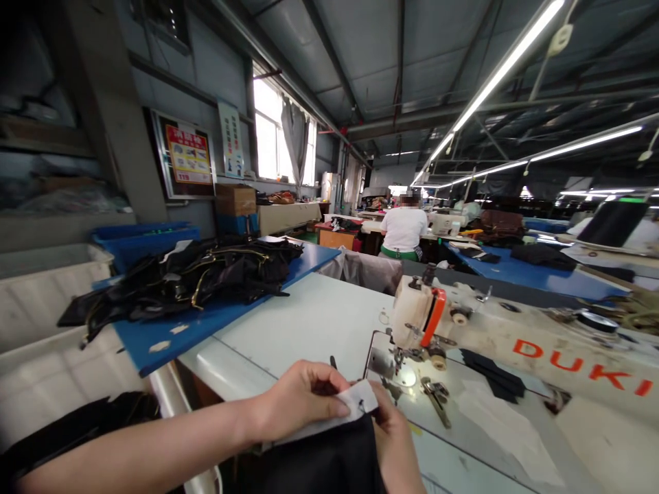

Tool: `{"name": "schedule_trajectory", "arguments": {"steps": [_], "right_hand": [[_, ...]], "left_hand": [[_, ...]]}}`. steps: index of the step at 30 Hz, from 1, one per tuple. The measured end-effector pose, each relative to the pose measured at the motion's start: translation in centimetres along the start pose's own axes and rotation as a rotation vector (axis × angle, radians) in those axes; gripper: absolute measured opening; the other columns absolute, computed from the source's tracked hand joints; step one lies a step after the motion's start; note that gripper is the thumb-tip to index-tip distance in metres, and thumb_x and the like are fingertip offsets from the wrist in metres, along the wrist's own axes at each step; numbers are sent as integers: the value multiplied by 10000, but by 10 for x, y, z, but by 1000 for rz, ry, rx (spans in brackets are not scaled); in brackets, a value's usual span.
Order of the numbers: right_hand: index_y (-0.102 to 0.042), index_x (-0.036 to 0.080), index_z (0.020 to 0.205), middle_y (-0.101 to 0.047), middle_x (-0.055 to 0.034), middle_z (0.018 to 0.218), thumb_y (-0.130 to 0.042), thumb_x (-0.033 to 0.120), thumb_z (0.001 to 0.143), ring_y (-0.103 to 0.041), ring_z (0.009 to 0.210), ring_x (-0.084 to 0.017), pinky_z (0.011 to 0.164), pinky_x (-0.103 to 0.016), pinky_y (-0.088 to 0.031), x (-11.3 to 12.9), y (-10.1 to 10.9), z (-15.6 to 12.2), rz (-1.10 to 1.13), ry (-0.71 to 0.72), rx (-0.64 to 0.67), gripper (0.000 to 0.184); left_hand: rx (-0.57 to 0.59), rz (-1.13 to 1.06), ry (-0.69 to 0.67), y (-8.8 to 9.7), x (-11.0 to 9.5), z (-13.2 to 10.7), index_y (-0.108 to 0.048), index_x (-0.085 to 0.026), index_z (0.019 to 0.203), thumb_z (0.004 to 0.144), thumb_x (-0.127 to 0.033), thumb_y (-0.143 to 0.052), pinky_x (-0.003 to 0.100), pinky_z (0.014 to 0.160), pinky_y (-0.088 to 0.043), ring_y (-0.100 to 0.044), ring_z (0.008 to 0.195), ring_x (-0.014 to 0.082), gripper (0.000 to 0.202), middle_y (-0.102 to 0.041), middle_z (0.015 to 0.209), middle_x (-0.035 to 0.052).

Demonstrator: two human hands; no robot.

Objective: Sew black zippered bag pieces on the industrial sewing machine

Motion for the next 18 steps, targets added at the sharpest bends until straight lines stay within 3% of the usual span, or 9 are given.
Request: {"name": "schedule_trajectory", "arguments": {"steps": [3,6,9,12,15,18], "right_hand": [[-742,187,858,-727,-60,835,-800,435,558,-633,918,-329,812,-399,-498,-2,8,-3,54,-143,45,394],[-714,204,1009,-712,-86,992,-692,510,688,-601,1035,-313,911,-436,-444,-5,9,-15,205,-226,83,444],[-669,231,1116,-667,-82,1132,-725,459,680,-524,1158,-309,998,-445,-368,1,2,-23,174,-121,119,495],[-681,201,1091,-674,-84,1114,-726,440,705,-534,1132,-320,1021,-443,-350,8,-4,-22,-21,19,47,456],[-701,176,1043,-691,-85,1065,-685,469,745,-560,1080,-323,1004,-433,-372,11,-7,-17,-37,101,-31,418],[-705,180,1033,-691,-79,1062,-689,445,749,-564,1067,-315,984,-417,-391,7,-8,-15,-8,140,-84,389]], "left_hand": [[-49,98,-53,6,-6,3,-695,-129,784,605,-310,-784,265,688,-456,-594,689,151,270,-671,752,23],[-133,270,-147,9,-12,3,-699,-145,798,687,-210,-704,258,712,-458,-598,728,155,129,-677,771,18],[-171,445,-260,5,-19,1,-699,-172,794,721,-135,-654,250,742,-456,-594,753,150,93,-671,790,8],[-143,612,-397,-4,-27,0,-686,-194,784,748,-107,-634,264,791,-451,-579,830,166,107,-657,808,11],[-107,742,-533,-8,-38,-2,-632,-204,1044,738,-92,-636,329,943,-413,-510,1069,214,325,-626,1067,59],[31,884,-584,-9,-44,2,-510,-213,1248,722,-151,-688,433,1095,-271,-294,1319,272,559,-450,1364,92]]}}
Point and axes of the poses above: each hand's wrist, its own z-axis towards the middle knuckle, its own y-axis out of the back of the hand, x = y × z, the point moved 6 cm from there along z, towards the middle knuckle
